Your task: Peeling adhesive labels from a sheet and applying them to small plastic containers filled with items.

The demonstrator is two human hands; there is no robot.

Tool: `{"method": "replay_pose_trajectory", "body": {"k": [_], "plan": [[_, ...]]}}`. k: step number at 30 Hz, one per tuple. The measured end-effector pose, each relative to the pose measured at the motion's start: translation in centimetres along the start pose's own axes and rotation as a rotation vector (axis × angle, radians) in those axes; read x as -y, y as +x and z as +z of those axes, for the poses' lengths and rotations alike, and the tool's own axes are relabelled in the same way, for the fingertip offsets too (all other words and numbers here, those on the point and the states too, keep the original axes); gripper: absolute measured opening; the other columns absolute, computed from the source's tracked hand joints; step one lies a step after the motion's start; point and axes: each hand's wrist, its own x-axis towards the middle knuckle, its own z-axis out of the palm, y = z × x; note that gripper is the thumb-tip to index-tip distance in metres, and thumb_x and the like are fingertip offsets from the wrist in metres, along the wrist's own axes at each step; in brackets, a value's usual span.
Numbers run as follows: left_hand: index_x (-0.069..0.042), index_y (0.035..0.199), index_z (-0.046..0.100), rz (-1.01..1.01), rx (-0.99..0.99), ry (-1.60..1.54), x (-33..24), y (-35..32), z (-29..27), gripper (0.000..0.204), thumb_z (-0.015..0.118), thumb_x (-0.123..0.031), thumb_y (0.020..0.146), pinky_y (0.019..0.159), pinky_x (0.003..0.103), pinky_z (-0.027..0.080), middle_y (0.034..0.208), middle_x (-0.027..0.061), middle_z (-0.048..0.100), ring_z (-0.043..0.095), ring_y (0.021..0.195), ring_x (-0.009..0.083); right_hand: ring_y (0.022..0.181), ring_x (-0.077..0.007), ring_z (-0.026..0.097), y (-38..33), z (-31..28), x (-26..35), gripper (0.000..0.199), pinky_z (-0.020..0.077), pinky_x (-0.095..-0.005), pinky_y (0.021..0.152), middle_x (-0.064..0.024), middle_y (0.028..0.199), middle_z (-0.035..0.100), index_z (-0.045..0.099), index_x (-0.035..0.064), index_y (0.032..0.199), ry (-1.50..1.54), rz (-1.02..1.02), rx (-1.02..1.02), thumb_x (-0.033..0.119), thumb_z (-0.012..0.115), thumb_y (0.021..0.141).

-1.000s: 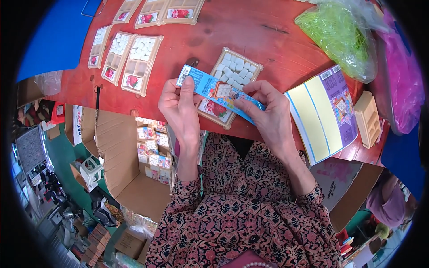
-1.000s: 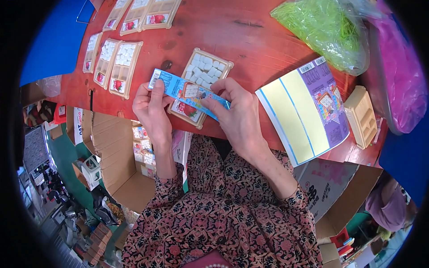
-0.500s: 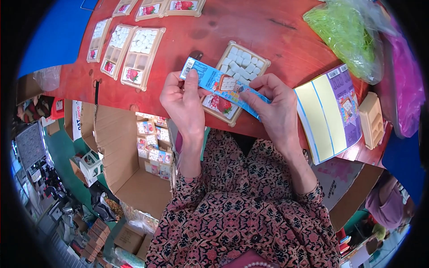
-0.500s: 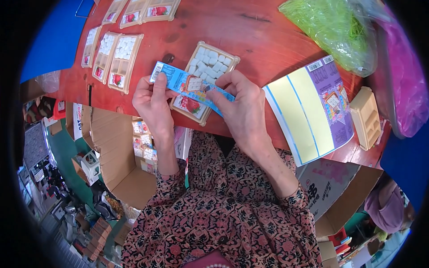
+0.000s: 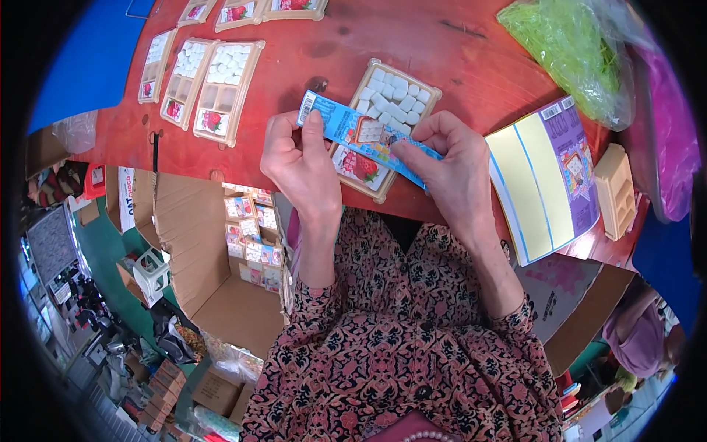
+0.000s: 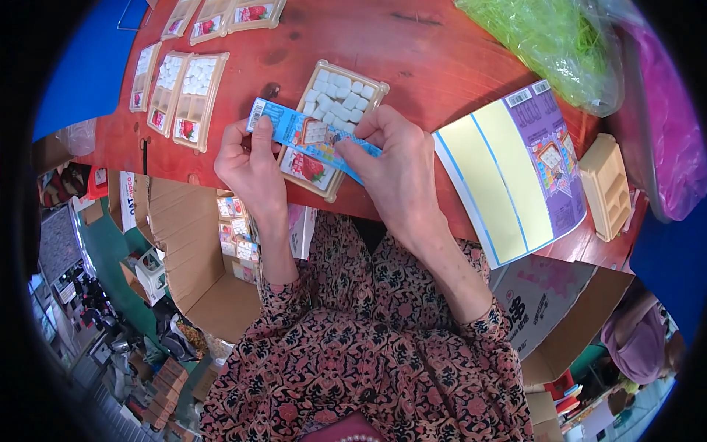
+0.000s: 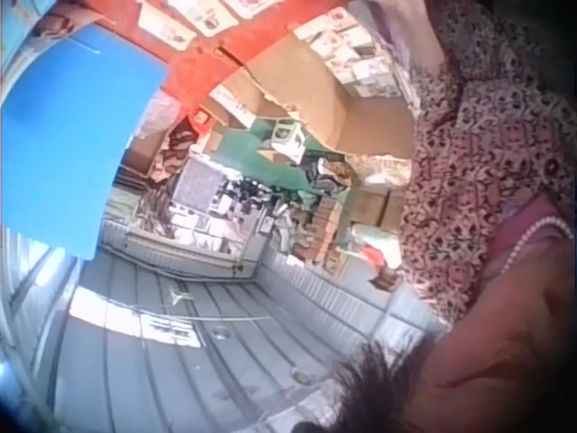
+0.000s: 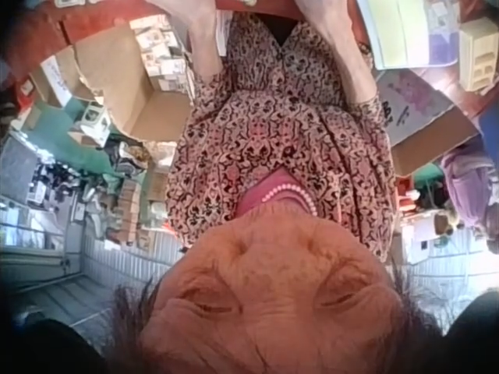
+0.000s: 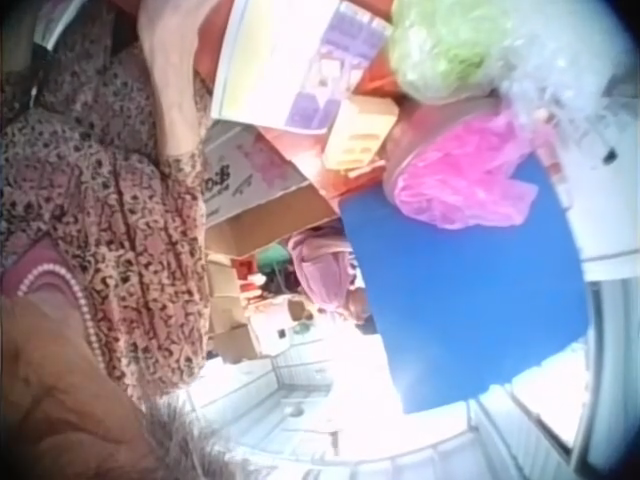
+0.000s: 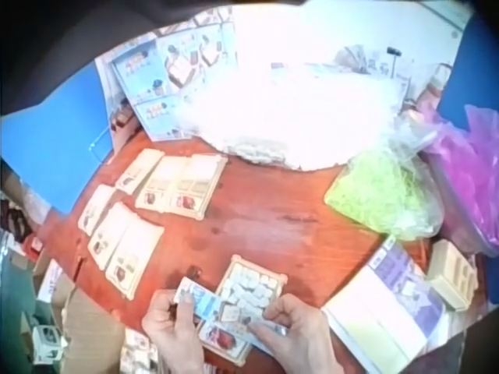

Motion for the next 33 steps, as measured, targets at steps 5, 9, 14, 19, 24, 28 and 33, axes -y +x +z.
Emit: {"method": "replay_pose_trajectory", "body": {"k": [5, 9, 14, 19, 24, 28, 33], "plan": [[0.007, 0.08, 0.058, 0.085, -0.024, 0.169, -0.1, -0.4, -0.4, 0.008, 0.061, 0.0, 0.082, 0.058, 0.033, 0.042, 0.074, 0.0113, 0.054, 0.053, 0.063, 0.0189, 0.06, -0.0128, 0.061, 0.1, -0.2, 0.7, 0.018, 0.0476, -0.0293, 0.055, -0.0116, 0.065, 0.064, 0.057, -0.0019, 0.079, -0.011, 0.052, 0.038, 0.008, 0.071, 0.072], [0.006, 0.079, 0.058, 0.171, -0.076, 0.212, 0.5, -1.7, -1.5, 0.007, 0.062, 0.001, 0.081, 0.058, 0.033, 0.041, 0.075, 0.0126, 0.054, 0.052, 0.062, 0.0227, 0.06, -0.0158, 0.062, 0.0, -0.3, 0.8, 0.019, 0.0478, -0.0305, 0.055, -0.0134, 0.065, 0.063, 0.057, -0.0029, 0.079, -0.048, 0.083, 0.099, 0.009, 0.071, 0.073], [0.002, 0.08, 0.058, -0.082, -0.176, 0.033, 1.3, -5.5, -4.9, 0.007, 0.062, -0.002, 0.085, 0.058, 0.025, 0.043, 0.076, 0.0037, 0.055, 0.051, 0.066, 0.0099, 0.056, -0.0169, 0.057, -1.0, 0.3, 0.8, 0.019, 0.0435, -0.0291, 0.049, -0.0112, 0.064, 0.061, 0.055, -0.0025, 0.079, -0.064, 0.001, 0.271, 0.009, 0.069, 0.075], [0.0, 0.099, 0.057, -0.493, -0.055, -0.557, 1.8, -8.2, -6.8, 0.011, 0.057, -0.008, 0.09, 0.075, 0.028, 0.052, 0.092, 0.0096, 0.066, 0.064, 0.082, 0.0138, 0.065, -0.0349, 0.063, -1.0, 0.9, 0.9, 0.023, 0.0486, -0.04, 0.061, -0.0206, 0.066, 0.061, 0.056, -0.0052, 0.079, -0.169, -0.08, 0.34, 0.012, 0.069, 0.072], [0.001, 0.106, 0.055, -0.653, 0.021, -0.773, 1.9, -8.1, -6.7, 0.021, 0.058, 0.002, 0.085, 0.083, 0.031, 0.052, 0.101, 0.0118, 0.064, 0.063, 0.09, 0.0166, 0.066, -0.036, 0.063, -1.1, 0.9, 0.8, 0.027, 0.0482, -0.0416, 0.061, -0.0208, 0.066, 0.061, 0.056, -0.0043, 0.081, -0.249, -0.122, 0.316, 0.015, 0.071, 0.071], [0.002, 0.108, 0.053, -0.585, -0.032, -0.762, 1.9, -8.3, -6.9, 0.027, 0.058, 0.007, 0.082, 0.085, 0.031, 0.051, 0.102, 0.0126, 0.064, 0.063, 0.092, 0.0173, 0.073, -0.0324, 0.062, -2.0, 1.1, 2.8, 0.04, 0.0457, -0.0408, 0.062, -0.018, 0.075, 0.062, 0.055, -0.0007, 0.086, -0.543, -0.015, 0.24, 0.022, 0.079, 0.064], [0.003, 0.108, 0.053, -0.453, -0.074, -0.721, 0.7, -8.7, -7.4, 0.031, 0.058, 0.009, 0.078, 0.087, 0.031, 0.049, 0.102, 0.0122, 0.064, 0.062, 0.091, 0.0172, 0.086, -0.0276, 0.046, -3.8, 1.5, 1.3, 0.044, 0.0387, -0.0373, 0.07, -0.0084, 0.09, 0.047, 0.055, 0.0064, 0.082, -0.662, -0.531, -0.149, 0.027, 0.082, 0.054]]}}
